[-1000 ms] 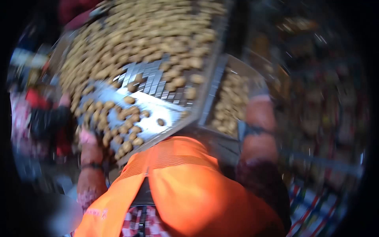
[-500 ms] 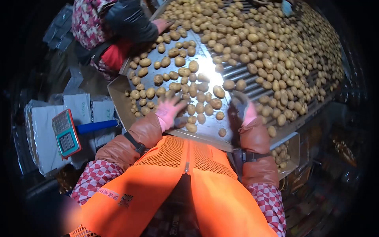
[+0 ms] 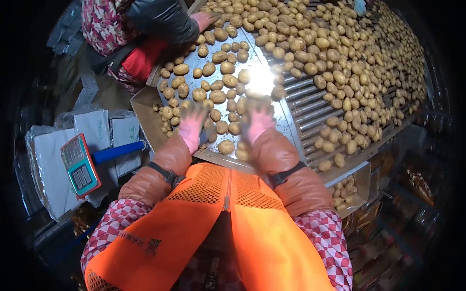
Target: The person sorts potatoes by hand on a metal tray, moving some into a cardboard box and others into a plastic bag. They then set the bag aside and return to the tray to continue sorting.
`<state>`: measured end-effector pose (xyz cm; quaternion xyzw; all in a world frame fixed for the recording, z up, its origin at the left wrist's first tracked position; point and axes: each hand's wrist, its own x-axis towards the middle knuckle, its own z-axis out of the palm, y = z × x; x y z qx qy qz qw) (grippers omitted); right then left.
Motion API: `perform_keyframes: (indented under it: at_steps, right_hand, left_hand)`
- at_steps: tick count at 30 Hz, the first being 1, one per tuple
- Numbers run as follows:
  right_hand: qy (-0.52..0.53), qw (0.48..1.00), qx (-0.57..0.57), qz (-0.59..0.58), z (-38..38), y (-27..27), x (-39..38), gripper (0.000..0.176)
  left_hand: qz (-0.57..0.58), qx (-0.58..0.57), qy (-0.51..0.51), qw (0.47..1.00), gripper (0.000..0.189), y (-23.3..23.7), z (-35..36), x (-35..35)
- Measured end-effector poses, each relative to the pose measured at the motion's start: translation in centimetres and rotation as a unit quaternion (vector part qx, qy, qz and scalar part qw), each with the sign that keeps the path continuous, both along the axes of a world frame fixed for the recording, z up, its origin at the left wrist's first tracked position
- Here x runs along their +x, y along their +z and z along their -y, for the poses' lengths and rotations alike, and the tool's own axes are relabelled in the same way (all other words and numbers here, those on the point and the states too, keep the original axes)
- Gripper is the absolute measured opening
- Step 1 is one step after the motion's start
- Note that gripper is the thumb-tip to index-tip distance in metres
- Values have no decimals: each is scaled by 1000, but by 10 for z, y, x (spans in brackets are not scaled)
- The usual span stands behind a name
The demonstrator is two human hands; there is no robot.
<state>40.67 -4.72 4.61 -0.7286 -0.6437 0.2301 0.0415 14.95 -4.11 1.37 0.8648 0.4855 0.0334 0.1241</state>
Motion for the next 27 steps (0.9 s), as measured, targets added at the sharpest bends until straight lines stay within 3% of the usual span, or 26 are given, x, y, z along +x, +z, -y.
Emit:
perform_keyframes:
  at_steps: [2,3,4,5,7,8,10,12,14,15,16,17,18,20,22,24,26,27]
  right_hand:
    - [109,990,-83,-45,11,19,-2,65]
    - [111,980,-43,-162,17,15,11,57]
    - [37,912,45,-407,28,-10,23,50]
    - [-95,872,-10,-480,30,4,31,47]
    - [-327,735,-84,-588,39,22,53,40]
    - [-336,801,-42,-494,37,52,50,40]
    - [-323,800,79,-499,54,-4,79,38]
    - [-344,793,58,-499,64,4,85,40]
    - [-321,809,26,-492,75,8,91,42]
    - [-339,823,0,-456,78,18,93,44]
    - [-342,819,2,-460,84,14,97,44]
    - [-371,778,-1,-507,94,8,103,44]
    - [-396,735,-6,-550,103,1,109,45]
    - [-390,736,12,-553,114,-8,116,46]
    - [-388,770,-33,-505,113,-10,118,45]
    - [-358,789,-44,-497,102,-6,113,47]
    - [-321,869,-128,-355,83,32,98,54]
    - [-314,877,-145,-333,76,49,95,56]
  left_hand:
    - [-48,46,175,982,77,6,-31,4]
    - [-38,44,183,981,77,4,-47,6]
    - [-28,41,190,981,76,1,-64,10]
    - [5,57,147,988,73,9,-83,21]
    - [69,90,45,993,64,28,-122,54]
    - [101,108,-12,989,59,30,-142,71]
    - [88,76,13,993,56,26,-174,102]
    - [89,64,27,994,57,18,-182,106]
    - [11,-6,-37,999,58,8,-162,90]
    - [44,38,-71,996,58,17,-147,73]
    - [4,37,-43,998,57,12,-133,52]
    - [77,43,-44,995,56,6,-116,29]
    - [60,-24,0,998,55,9,-101,12]
    - [50,12,64,997,50,16,-73,-5]
    - [77,20,192,978,47,-7,-46,-6]
    - [10,-93,82,992,46,25,-19,29]
    - [34,-31,-122,991,48,20,16,48]
    - [16,-51,-181,982,49,33,11,37]
